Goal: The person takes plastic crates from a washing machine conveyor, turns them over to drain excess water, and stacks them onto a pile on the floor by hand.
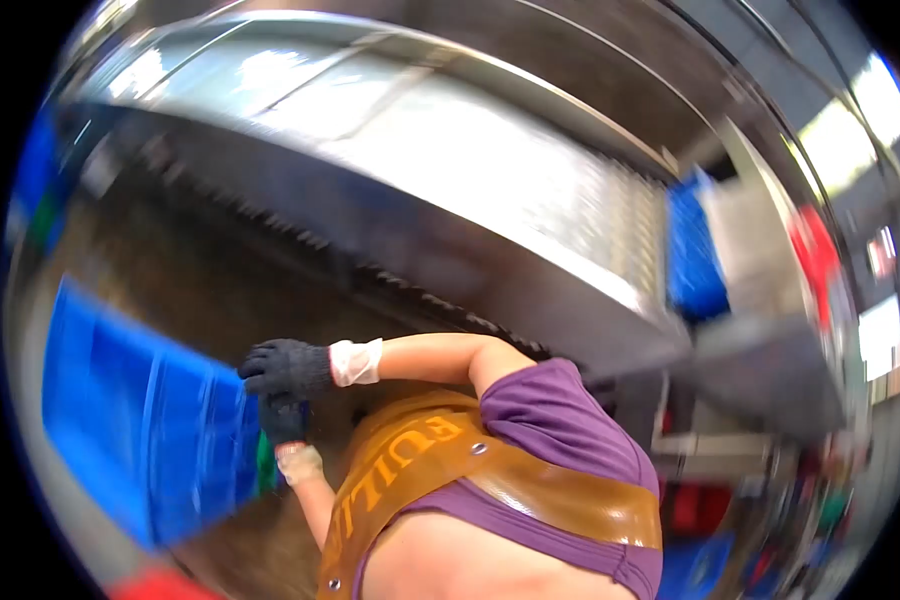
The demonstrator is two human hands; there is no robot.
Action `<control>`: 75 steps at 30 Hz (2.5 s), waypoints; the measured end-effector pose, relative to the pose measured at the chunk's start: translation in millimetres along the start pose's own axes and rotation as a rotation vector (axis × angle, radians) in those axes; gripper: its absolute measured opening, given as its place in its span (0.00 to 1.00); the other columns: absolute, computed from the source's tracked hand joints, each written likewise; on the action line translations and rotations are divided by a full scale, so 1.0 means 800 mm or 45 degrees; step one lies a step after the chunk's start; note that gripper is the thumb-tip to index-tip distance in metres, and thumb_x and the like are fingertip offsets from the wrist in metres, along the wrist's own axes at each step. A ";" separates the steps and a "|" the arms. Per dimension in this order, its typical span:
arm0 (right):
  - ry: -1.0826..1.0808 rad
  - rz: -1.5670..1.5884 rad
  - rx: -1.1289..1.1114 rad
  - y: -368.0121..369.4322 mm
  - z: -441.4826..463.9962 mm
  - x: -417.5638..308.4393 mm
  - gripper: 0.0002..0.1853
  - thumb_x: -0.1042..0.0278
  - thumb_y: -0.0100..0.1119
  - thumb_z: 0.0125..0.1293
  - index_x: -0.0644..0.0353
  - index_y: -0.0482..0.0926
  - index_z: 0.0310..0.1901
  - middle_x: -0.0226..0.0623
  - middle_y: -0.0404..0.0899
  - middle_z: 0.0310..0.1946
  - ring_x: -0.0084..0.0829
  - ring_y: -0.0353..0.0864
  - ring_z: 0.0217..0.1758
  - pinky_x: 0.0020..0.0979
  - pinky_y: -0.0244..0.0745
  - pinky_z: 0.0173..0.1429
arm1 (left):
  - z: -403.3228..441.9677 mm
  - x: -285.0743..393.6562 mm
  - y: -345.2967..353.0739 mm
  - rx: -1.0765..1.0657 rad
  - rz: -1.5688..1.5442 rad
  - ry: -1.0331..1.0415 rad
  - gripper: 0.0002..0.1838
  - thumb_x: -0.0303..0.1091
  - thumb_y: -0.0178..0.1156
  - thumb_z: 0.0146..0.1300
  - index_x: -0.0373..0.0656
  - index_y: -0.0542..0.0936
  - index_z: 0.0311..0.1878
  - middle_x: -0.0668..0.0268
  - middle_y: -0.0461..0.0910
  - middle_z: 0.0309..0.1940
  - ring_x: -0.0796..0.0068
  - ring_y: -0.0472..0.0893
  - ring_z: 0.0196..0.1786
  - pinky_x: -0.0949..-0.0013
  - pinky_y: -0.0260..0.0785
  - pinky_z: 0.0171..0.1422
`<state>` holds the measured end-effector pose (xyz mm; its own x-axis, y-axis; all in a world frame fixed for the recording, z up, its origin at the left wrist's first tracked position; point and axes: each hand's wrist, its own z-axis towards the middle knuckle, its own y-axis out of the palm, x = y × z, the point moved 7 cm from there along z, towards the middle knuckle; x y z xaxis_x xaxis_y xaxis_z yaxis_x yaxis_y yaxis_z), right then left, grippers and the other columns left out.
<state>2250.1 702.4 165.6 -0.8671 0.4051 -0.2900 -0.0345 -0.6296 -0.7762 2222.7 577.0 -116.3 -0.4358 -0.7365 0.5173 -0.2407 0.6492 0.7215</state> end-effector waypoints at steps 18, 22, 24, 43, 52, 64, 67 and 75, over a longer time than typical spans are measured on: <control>1.899 -0.737 1.905 -0.490 -0.885 -0.143 0.33 0.58 0.62 0.49 0.63 0.66 0.57 0.53 0.71 0.52 0.49 0.67 0.58 0.37 0.59 0.63 | -0.068 -0.309 0.294 -0.657 0.614 -0.797 0.15 0.42 0.51 0.63 0.48 0.72 0.50 0.59 0.74 0.43 0.56 0.74 0.45 0.55 0.67 0.52; 1.724 -0.459 3.198 -0.435 -1.010 -0.141 0.27 0.56 0.62 0.51 0.58 0.72 0.52 0.50 0.76 0.46 0.47 0.74 0.49 0.36 0.68 0.55 | -0.102 -0.335 0.308 -0.704 0.662 -0.913 0.12 0.41 0.51 0.63 0.48 0.73 0.47 0.58 0.75 0.41 0.56 0.74 0.45 0.55 0.67 0.51; 2.594 -1.298 1.114 -0.477 -0.842 -0.182 0.15 0.68 0.53 0.57 0.60 0.75 0.46 0.43 0.76 0.47 0.42 0.73 0.52 0.38 0.72 0.50 | -0.098 -0.323 0.289 -0.634 0.653 -0.892 0.12 0.41 0.51 0.63 0.49 0.73 0.47 0.59 0.76 0.40 0.57 0.74 0.45 0.55 0.67 0.51; 0.856 0.572 3.267 -0.382 -0.695 -0.025 0.13 0.68 0.49 0.62 0.55 0.71 0.48 0.40 0.75 0.46 0.40 0.75 0.47 0.38 0.72 0.49 | -0.030 -0.161 0.098 0.007 0.502 -0.531 0.16 0.45 0.50 0.63 0.51 0.71 0.51 0.67 0.75 0.38 0.63 0.75 0.42 0.62 0.70 0.43; 1.323 -0.340 2.272 -0.477 -0.550 -0.077 0.32 0.70 0.64 0.44 0.67 0.67 0.54 0.45 0.75 0.44 0.38 0.75 0.46 0.35 0.71 0.49 | -0.014 -0.163 0.166 -0.161 0.346 -0.460 0.14 0.42 0.55 0.60 0.48 0.73 0.47 0.65 0.77 0.35 0.63 0.77 0.38 0.61 0.72 0.40; 1.118 -1.005 1.115 -0.428 -0.221 0.023 0.23 0.68 0.64 0.36 0.62 0.71 0.38 0.43 0.75 0.29 0.41 0.76 0.30 0.37 0.72 0.35 | -0.139 -0.023 0.394 -0.708 0.829 0.331 0.33 0.36 0.60 0.57 0.40 0.58 0.63 0.62 0.70 0.46 0.76 0.72 0.48 0.73 0.68 0.50; 0.863 -1.034 0.947 -0.387 -0.171 0.024 0.23 0.66 0.64 0.36 0.60 0.71 0.39 0.42 0.74 0.26 0.44 0.76 0.27 0.38 0.72 0.32 | -0.122 -0.037 0.411 -0.705 1.099 0.636 0.39 0.31 0.63 0.52 0.40 0.53 0.65 0.61 0.66 0.53 0.72 0.69 0.51 0.69 0.64 0.56; 0.547 -0.730 0.478 -0.332 -0.037 0.000 0.26 0.64 0.68 0.37 0.58 0.71 0.42 0.44 0.77 0.26 0.44 0.79 0.28 0.37 0.74 0.32 | -0.175 0.049 0.446 -0.082 0.890 1.148 0.54 0.40 0.73 0.34 0.31 0.53 0.62 0.49 0.58 0.59 0.55 0.58 0.62 0.59 0.51 0.67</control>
<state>2273.8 889.5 355.2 -0.3996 0.9037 -0.1535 -0.6466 -0.3966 -0.6516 2241.5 753.4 226.1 0.3303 -0.1031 0.9382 -0.1340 0.9788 0.1547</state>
